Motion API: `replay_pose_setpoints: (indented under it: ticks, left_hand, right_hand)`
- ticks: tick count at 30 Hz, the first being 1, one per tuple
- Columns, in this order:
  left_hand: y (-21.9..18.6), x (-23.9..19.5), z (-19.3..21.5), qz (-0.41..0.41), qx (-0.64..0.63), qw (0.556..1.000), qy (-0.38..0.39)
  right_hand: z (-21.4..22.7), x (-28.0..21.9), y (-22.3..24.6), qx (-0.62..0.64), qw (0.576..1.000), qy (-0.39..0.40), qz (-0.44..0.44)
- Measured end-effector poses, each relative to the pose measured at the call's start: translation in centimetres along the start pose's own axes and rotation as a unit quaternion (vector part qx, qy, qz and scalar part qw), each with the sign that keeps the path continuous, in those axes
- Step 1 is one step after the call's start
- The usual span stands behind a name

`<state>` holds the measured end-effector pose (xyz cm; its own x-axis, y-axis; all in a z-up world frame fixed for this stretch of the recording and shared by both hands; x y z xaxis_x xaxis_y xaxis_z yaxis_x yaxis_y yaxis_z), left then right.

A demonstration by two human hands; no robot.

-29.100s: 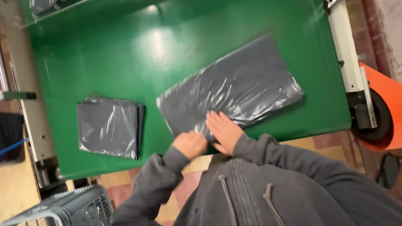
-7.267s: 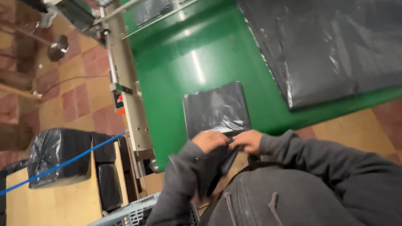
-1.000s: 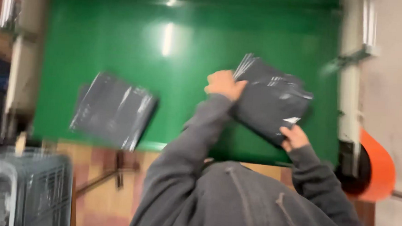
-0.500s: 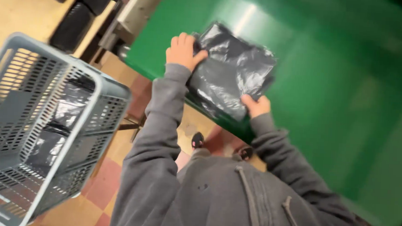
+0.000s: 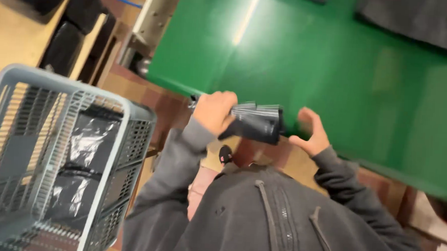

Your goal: Folding plastic bags from a conveyor belt and placing them into a basket.

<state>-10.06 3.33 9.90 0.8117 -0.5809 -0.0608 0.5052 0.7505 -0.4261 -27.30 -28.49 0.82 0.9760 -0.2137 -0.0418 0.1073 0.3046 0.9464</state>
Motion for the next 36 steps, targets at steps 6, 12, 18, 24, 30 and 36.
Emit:
replay_pose_setpoints:
  ticks: [6,12,18,24,30,36]
  left_hand:
    - [-12.1,-6.9,8.9,-0.232,0.047,0.955,-0.177]
    - [-18.3,-2.6,10.0,-0.348,-0.16,0.891,-0.244]
    - [-11.3,9.5,-3.4,-0.153,-0.3,0.895,-0.293]
    - [-10.1,15.1,-12.9,0.099,0.063,0.982,-0.145]
    - [-8.5,12.7,-15.7,0.177,0.148,0.973,-0.01]
    - [-9.2,13.1,-16.8,0.129,0.146,0.975,-0.104]
  right_hand:
    - [0.5,-2.6,12.4,-0.069,0.949,0.139,0.276]
    - [4.7,-5.4,8.2,-0.237,0.924,0.238,0.181]
    - [18.3,-1.8,-11.0,0.055,0.985,-0.157,-0.042]
    - [29.8,4.0,-20.3,0.154,0.954,-0.225,-0.123]
    - [33.2,3.9,-30.0,0.125,0.947,-0.218,-0.199]
    - [30.7,4.1,-24.4,0.009,0.953,-0.229,-0.196]
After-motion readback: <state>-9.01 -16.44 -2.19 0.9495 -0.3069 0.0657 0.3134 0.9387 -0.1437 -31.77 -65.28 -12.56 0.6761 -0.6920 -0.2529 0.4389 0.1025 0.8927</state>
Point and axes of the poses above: each hand's wrist, its own x-axis towards the middle knuckle, its own z-axis out of the back of the hand, y = z × x, the point moved 3 cm from there along x, towards the middle knuckle, and after that the axes turned 10 degrees about z, right-handed, at the moved point
